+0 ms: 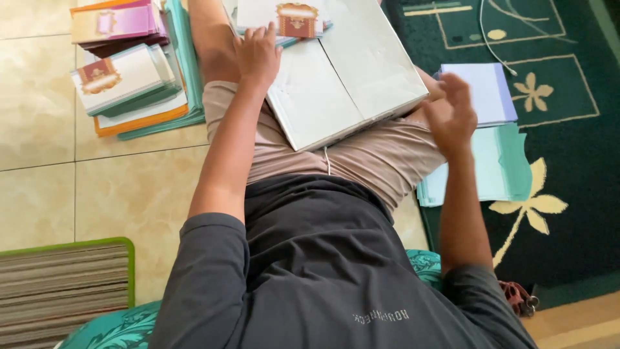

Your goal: Manually inserting printed invitation cards into envelopes and stacking them on a makeshift table.

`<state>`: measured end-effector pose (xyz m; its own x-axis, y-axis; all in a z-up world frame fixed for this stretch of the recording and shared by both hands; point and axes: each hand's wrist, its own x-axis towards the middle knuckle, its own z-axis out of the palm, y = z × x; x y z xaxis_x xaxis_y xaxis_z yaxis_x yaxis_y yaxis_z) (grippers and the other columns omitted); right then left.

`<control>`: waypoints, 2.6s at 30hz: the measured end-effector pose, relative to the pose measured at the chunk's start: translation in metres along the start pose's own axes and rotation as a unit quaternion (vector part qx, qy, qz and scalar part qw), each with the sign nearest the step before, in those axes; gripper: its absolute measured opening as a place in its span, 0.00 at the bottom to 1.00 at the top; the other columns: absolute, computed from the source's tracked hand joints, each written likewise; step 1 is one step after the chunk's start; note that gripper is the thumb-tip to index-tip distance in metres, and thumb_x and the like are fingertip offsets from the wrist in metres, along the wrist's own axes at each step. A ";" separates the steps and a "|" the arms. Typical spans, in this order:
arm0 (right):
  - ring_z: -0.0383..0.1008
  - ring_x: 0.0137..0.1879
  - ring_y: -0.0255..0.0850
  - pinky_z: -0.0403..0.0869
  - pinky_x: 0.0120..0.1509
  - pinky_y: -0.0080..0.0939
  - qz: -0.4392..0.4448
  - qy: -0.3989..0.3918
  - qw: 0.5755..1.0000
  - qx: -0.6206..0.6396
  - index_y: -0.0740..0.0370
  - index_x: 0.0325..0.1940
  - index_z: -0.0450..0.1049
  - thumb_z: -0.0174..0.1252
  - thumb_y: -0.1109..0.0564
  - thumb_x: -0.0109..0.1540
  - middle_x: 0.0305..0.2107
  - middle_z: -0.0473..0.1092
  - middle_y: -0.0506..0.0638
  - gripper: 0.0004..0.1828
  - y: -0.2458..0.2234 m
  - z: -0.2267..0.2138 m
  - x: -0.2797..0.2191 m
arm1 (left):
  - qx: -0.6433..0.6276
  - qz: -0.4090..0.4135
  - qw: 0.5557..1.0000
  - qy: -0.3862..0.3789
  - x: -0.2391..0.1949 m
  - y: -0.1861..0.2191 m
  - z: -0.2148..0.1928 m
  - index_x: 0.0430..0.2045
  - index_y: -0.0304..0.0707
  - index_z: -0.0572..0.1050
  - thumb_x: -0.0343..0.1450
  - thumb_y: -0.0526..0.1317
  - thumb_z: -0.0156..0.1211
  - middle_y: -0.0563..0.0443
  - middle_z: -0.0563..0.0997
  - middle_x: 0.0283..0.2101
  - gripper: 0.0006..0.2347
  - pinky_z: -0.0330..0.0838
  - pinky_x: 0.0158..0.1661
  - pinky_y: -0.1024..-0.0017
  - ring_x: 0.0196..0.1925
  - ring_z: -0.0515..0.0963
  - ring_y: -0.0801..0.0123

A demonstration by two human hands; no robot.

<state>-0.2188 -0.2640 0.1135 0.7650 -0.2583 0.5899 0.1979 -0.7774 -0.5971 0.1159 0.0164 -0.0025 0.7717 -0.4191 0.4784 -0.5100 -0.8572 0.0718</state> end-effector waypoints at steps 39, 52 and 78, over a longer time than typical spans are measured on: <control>0.72 0.43 0.35 0.73 0.49 0.32 0.121 -0.191 0.962 0.152 0.71 0.59 0.71 0.61 0.62 0.66 0.42 0.75 0.54 0.19 -0.012 0.094 -0.001 | -0.136 0.144 0.975 0.099 0.011 0.046 -0.111 0.57 0.49 0.69 0.72 0.31 0.56 0.48 0.87 0.47 0.19 0.82 0.35 0.62 0.34 0.87 0.60; 0.76 0.51 0.41 0.69 0.56 0.34 0.159 -0.162 0.909 0.349 0.65 0.67 0.65 0.39 0.35 0.72 0.48 0.76 0.60 0.34 0.029 0.098 -0.005 | -0.295 0.220 0.930 -0.018 -0.005 0.081 -0.131 0.65 0.32 0.54 0.71 0.30 0.59 0.30 0.79 0.55 0.28 0.83 0.42 0.57 0.45 0.85 0.47; 0.68 0.51 0.48 0.71 0.54 0.44 0.418 0.047 0.725 0.546 0.73 0.62 0.62 0.54 0.66 0.58 0.50 0.67 0.61 0.27 -0.014 0.083 -0.043 | -0.404 0.087 0.909 0.041 0.014 0.050 -0.124 0.68 0.48 0.58 0.74 0.29 0.50 0.41 0.84 0.48 0.25 0.75 0.43 0.59 0.41 0.84 0.54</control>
<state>-0.2034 -0.1944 0.0512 0.8622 -0.4548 -0.2230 0.0946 0.5772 -0.8111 0.0533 0.0047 0.1165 0.6381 -0.4757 0.6054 -0.7603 -0.2652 0.5929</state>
